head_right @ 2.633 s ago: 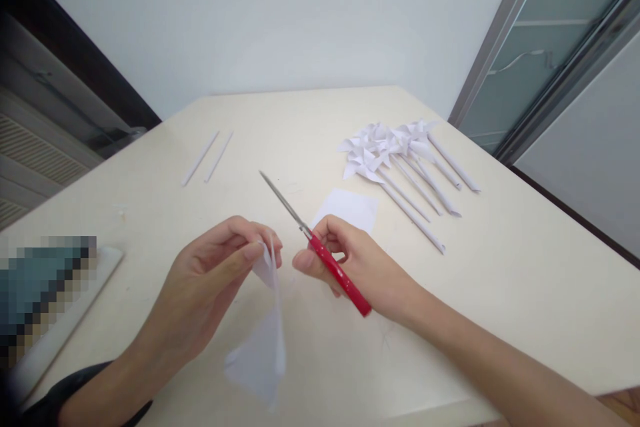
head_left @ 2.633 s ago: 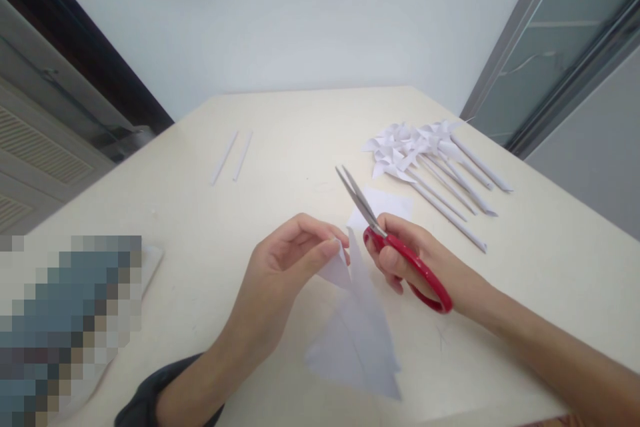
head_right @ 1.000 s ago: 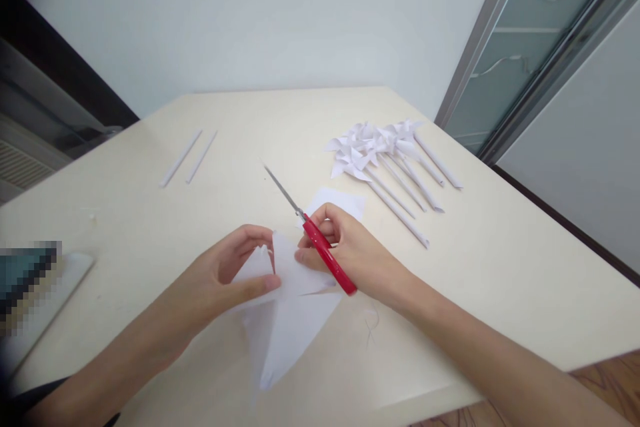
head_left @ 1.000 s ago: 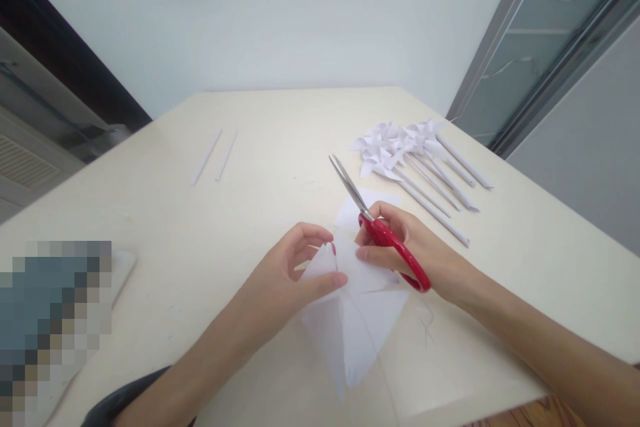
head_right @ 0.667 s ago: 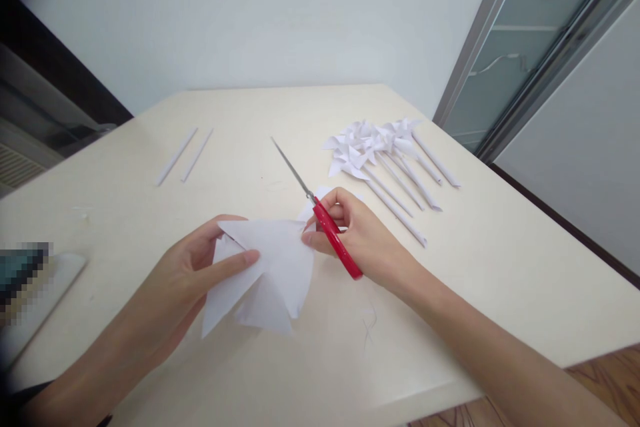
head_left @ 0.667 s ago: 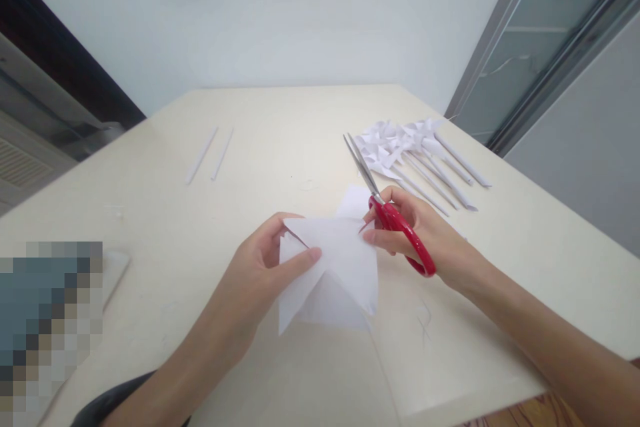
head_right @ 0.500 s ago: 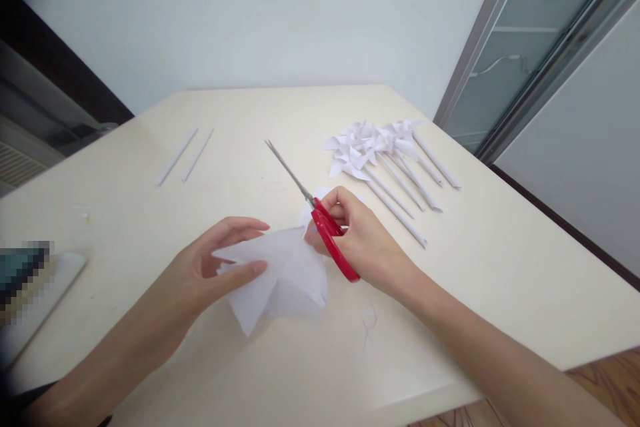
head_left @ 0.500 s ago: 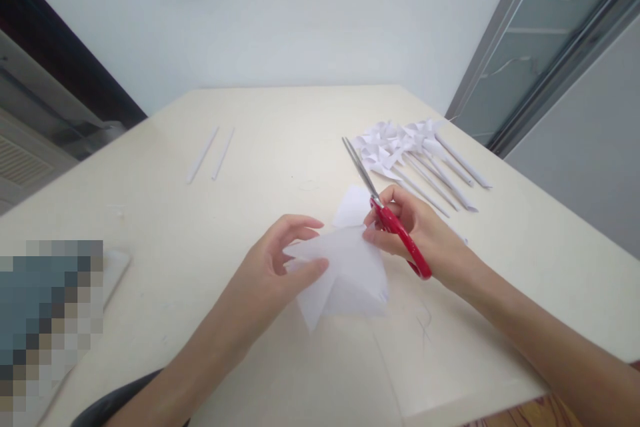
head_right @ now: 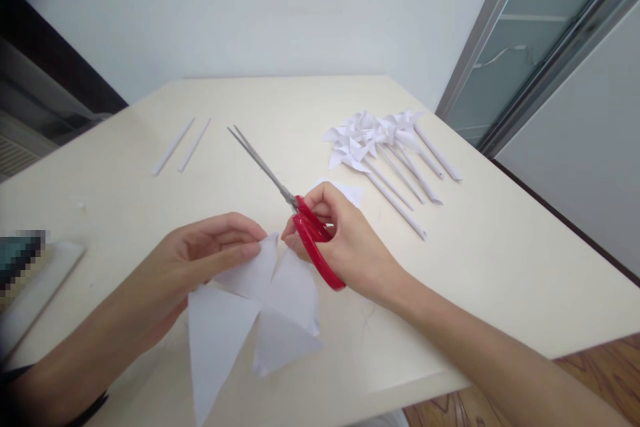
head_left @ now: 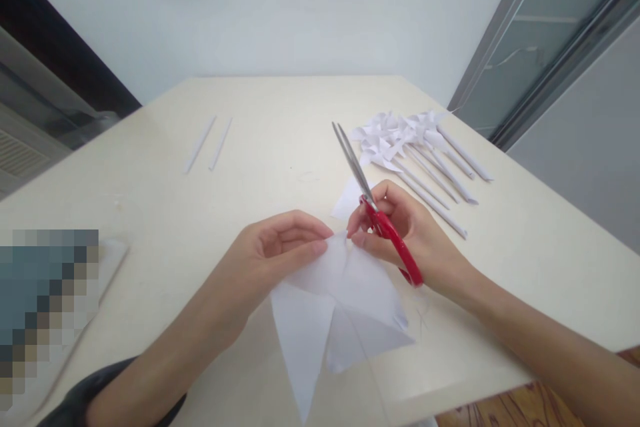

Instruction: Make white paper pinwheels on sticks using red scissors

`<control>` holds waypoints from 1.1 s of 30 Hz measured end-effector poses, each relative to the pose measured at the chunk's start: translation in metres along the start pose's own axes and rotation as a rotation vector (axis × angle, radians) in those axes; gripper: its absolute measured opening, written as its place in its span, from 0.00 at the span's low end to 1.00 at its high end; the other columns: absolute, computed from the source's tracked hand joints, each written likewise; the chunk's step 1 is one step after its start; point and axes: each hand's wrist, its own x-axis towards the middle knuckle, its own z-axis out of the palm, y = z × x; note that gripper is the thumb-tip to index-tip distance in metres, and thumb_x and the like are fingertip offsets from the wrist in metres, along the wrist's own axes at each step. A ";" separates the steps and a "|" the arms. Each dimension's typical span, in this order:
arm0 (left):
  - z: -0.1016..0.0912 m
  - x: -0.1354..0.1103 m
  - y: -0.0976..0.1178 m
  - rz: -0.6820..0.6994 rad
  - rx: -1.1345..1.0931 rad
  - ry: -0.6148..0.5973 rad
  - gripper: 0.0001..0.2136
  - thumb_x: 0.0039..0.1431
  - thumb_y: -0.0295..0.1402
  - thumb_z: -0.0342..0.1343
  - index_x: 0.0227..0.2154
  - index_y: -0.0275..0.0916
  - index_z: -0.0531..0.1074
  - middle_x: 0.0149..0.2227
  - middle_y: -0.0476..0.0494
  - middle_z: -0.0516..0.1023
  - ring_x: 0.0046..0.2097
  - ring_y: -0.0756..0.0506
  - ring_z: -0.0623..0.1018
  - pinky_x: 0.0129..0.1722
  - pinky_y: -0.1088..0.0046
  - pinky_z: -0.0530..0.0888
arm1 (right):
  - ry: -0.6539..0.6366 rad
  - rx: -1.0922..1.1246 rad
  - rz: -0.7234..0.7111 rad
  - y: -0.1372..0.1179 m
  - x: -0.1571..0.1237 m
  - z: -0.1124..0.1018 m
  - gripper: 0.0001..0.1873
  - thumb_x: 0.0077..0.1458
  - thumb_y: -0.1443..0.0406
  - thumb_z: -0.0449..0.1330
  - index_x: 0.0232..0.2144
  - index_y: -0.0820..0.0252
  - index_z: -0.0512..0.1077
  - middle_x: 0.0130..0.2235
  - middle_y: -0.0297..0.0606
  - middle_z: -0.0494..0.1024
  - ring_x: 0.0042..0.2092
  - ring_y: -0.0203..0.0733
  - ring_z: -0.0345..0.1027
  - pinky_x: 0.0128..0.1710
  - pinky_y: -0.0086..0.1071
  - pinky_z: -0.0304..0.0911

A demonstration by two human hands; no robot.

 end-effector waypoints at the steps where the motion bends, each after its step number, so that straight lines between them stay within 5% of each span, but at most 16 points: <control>1: 0.001 -0.001 0.001 -0.025 -0.022 -0.020 0.04 0.54 0.37 0.58 0.32 0.45 0.74 0.32 0.52 0.79 0.30 0.52 0.74 0.25 0.83 0.68 | -0.005 0.009 -0.004 -0.001 -0.001 0.000 0.15 0.48 0.72 0.62 0.31 0.55 0.58 0.33 0.30 0.74 0.33 0.34 0.67 0.32 0.29 0.61; 10: 0.007 -0.002 -0.002 -0.052 -0.026 -0.065 0.04 0.55 0.37 0.57 0.31 0.44 0.73 0.30 0.52 0.77 0.30 0.51 0.75 0.25 0.81 0.67 | -0.029 -0.002 -0.042 -0.005 -0.002 0.001 0.16 0.49 0.69 0.63 0.31 0.55 0.56 0.32 0.29 0.73 0.32 0.33 0.66 0.33 0.29 0.61; 15: 0.011 -0.004 0.000 0.224 0.401 0.117 0.03 0.57 0.36 0.56 0.32 0.47 0.73 0.39 0.53 0.77 0.42 0.47 0.76 0.43 0.73 0.69 | 0.008 -0.123 -0.048 -0.006 -0.005 0.005 0.17 0.48 0.67 0.64 0.31 0.54 0.57 0.33 0.30 0.71 0.34 0.35 0.67 0.34 0.30 0.62; 19: 0.014 -0.008 0.001 0.330 0.577 0.181 0.02 0.56 0.37 0.56 0.32 0.48 0.73 0.38 0.55 0.78 0.42 0.47 0.75 0.44 0.71 0.68 | 0.047 -0.164 -0.069 -0.004 -0.008 0.011 0.18 0.47 0.67 0.65 0.32 0.54 0.56 0.34 0.30 0.71 0.34 0.35 0.67 0.34 0.30 0.63; 26: 0.013 -0.009 0.003 0.281 0.377 0.163 0.03 0.56 0.36 0.57 0.29 0.47 0.74 0.35 0.54 0.78 0.41 0.47 0.76 0.45 0.71 0.69 | 0.034 -0.177 -0.043 -0.004 -0.005 0.006 0.17 0.49 0.65 0.64 0.32 0.53 0.57 0.32 0.28 0.68 0.32 0.33 0.62 0.31 0.28 0.60; 33: 0.012 -0.008 0.003 0.322 0.057 0.254 0.02 0.53 0.31 0.60 0.27 0.44 0.75 0.33 0.53 0.78 0.39 0.49 0.75 0.41 0.76 0.71 | 0.017 -0.497 0.003 -0.004 -0.004 -0.001 0.19 0.46 0.61 0.65 0.32 0.54 0.56 0.28 0.28 0.62 0.28 0.33 0.52 0.25 0.29 0.52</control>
